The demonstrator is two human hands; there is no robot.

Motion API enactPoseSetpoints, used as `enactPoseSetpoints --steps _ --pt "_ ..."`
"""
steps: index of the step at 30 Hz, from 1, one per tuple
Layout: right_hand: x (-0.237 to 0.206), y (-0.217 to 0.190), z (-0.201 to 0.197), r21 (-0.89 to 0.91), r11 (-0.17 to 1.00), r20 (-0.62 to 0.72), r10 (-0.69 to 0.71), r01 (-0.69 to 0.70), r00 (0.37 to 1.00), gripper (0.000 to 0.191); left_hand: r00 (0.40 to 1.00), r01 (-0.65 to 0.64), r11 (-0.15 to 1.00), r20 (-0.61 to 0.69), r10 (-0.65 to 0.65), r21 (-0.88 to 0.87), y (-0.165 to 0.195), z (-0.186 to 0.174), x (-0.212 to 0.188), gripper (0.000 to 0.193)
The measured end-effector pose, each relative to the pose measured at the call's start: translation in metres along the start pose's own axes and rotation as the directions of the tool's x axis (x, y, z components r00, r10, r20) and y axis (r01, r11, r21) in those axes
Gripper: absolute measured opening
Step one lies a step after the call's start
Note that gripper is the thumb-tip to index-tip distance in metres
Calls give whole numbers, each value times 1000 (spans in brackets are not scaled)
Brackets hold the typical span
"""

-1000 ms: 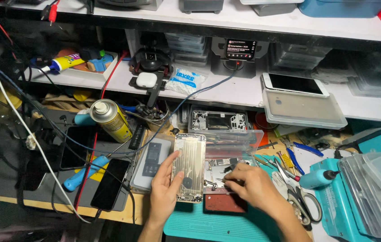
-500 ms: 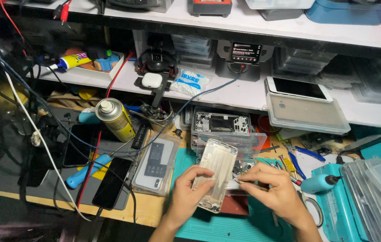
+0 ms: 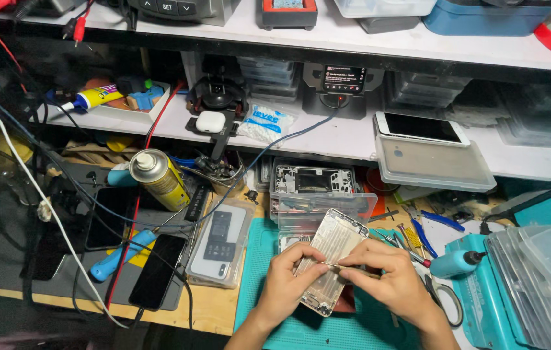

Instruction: The person works on a disassembled smartphone at a repair bench, holding the phone frame in one hand and using a small hand tool to scrape old adhesive and residue from the frame and edges. They set the frame down to pick at internal components, then lift the frame again to continue scraping and cleaning its surface.

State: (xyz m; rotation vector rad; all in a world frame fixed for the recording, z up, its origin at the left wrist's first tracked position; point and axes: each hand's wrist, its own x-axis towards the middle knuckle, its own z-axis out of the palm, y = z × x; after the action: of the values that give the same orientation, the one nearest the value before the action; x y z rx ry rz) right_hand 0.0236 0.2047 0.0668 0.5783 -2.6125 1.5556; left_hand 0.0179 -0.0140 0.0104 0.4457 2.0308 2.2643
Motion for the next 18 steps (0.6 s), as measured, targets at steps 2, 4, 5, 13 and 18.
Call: enactPoseSetpoints --steps 2,4,5,13,18 --pt "0 1 0 -1 1000 -2 -10 10 1000 19 1000 -4 1000 2 4 -1 0 0 0 12" --pt "0 1 0 -4 1000 -1 -6 6 1000 19 1000 -24 999 -2 24 25 -1 0 0 11" --pt "0 2 0 -6 1000 0 -5 5 1000 19 999 -34 999 -3 34 38 -1 0 0 11" --pt "0 3 0 -15 1000 0 -18 18 1000 18 999 -32 999 -12 32 37 -3 1 0 10" --pt "-1 3 0 -17 1000 3 6 -6 1000 18 999 -32 998 -17 33 47 0 0 -1 9"
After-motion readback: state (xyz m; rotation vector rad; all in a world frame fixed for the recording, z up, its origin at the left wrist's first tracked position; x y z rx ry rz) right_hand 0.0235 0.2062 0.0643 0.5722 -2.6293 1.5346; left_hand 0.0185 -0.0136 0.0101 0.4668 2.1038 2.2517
